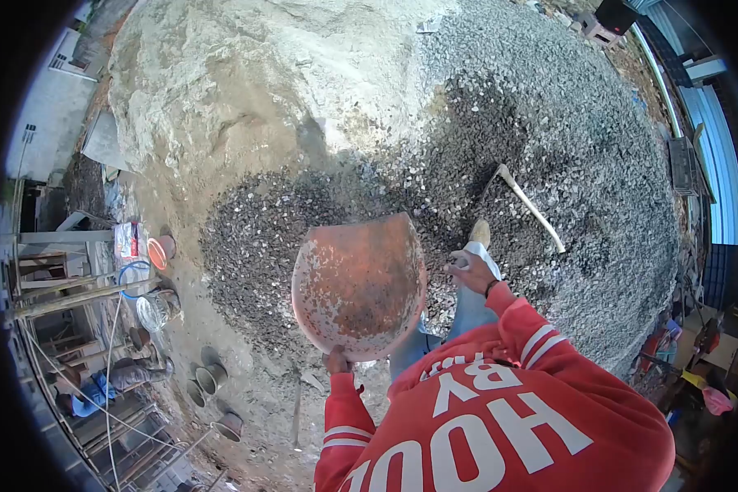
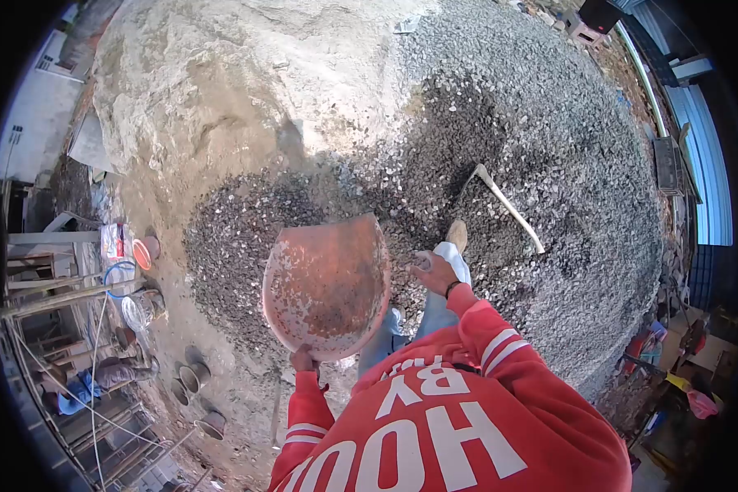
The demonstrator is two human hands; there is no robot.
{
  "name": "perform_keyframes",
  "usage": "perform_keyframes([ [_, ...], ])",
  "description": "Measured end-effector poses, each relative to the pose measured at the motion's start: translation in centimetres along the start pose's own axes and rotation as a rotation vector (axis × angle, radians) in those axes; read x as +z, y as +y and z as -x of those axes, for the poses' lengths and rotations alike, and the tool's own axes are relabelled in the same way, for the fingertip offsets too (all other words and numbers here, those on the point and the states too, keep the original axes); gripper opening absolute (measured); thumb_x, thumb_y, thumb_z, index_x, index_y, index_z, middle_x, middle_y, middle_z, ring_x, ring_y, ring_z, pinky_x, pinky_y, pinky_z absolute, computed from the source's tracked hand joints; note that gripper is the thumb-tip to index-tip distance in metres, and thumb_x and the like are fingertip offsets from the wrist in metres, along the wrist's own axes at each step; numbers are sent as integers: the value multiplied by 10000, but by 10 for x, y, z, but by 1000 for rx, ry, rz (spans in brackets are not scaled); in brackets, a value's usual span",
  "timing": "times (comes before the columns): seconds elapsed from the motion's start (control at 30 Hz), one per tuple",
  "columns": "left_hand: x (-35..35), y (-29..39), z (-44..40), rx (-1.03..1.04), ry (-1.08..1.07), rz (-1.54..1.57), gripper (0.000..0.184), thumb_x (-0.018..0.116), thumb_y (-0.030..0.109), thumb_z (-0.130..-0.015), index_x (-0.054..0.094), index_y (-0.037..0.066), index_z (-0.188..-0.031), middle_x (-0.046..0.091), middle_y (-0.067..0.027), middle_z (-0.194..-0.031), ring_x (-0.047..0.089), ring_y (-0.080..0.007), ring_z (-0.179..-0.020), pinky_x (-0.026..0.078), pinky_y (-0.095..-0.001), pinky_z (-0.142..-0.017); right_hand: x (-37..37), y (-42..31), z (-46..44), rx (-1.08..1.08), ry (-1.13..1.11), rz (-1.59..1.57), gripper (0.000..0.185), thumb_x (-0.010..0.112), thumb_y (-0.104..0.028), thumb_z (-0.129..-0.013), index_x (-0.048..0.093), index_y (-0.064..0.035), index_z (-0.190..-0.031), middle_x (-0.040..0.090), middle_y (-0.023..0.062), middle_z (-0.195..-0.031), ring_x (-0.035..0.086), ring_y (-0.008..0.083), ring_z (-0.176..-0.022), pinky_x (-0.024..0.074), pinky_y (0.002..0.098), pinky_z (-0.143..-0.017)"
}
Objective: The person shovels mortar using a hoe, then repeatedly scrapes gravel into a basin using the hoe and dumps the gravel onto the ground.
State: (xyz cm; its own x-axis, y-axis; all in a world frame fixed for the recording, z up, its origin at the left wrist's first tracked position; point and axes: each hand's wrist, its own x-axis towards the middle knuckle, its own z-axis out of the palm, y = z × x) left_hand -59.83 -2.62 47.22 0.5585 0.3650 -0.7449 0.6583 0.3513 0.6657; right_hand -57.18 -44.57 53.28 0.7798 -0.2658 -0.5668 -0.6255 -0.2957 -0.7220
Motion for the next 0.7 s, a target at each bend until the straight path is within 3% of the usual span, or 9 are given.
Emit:
perform_keyframes([
  [0.07,-1,-28,-21,67,47,-128,348,580,28,-681,525,-55,-1015,587,-126,-783,602,-262,-590,527,-393,-491,-58,51,-15,76,283,81,451,648,-354,-781,582,-65,-1121,673,164,-906,656,300,-840,501,388,-773],
  [0.17,19,-43,-16,-25,224,-291,336,543,6,-683,459,-74,-999,545,-115,-802,575,-238,-574,503,-368,-457,-126,193,-67,243,711,247,395,659,-338,-747,605,-85,-1046,670,152,-874,637,348,-851,500,420,-775],
  [0.23,31,-54,-12,-67,274,-287,371,551,18,-688,426,-64,-1028,530,-113,-792,570,-240,-554,499,-369,-433,-185,221,-83,546,569,217,431,700,-326,-696,597,-107,-1052,639,189,-1020,607,384,-947,493,432,-816],
  [0.37,93,-62,3,-127,312,-322,385,554,31,-723,432,-26,-1083,541,-120,-840,594,-264,-626,545,-383,-492,-252,339,-165,767,304,500,636,690,-385,-681,498,-82,-1207,584,206,-1158,546,375,-1093,439,418,-943],
  [0.43,162,-57,20,-103,366,-458,332,552,28,-743,474,-8,-1063,550,-122,-832,600,-273,-663,556,-389,-533,-277,395,-211,763,139,502,737,678,-368,-680,417,-41,-1287,550,236,-1200,529,365,-1123,429,407,-964],
  [0.47,189,-69,19,-35,355,-410,356,537,13,-748,458,-2,-1095,554,-121,-873,606,-274,-688,562,-391,-548,-271,446,-235,706,243,620,754,679,-340,-683,381,-31,-1303,552,238,-1189,531,367,-1116,420,394,-976],
  [0.53,233,-101,-6,-21,293,-434,390,511,-9,-760,447,17,-1144,558,-103,-961,617,-259,-775,570,-387,-594,-291,468,-292,884,96,608,825,737,-384,-673,343,-65,-1324,475,185,-1290,461,340,-1202,414,410,-985],
  [0.67,361,-150,-65,-66,173,-618,437,527,-23,-728,470,47,-1155,564,-86,-971,601,-227,-793,548,-380,-623,-277,591,-376,886,-25,687,886,786,-370,-657,283,-158,-1355,334,125,-1407,348,303,-1298,340,496,-1022],
  [0.7,396,-172,-80,-26,226,-532,430,587,28,-755,462,85,-1162,574,-74,-877,585,-179,-620,499,-295,-456,-262,619,-386,867,75,800,830,795,-369,-639,360,-148,-1310,430,127,-1334,441,315,-1227,372,507,-994],
])
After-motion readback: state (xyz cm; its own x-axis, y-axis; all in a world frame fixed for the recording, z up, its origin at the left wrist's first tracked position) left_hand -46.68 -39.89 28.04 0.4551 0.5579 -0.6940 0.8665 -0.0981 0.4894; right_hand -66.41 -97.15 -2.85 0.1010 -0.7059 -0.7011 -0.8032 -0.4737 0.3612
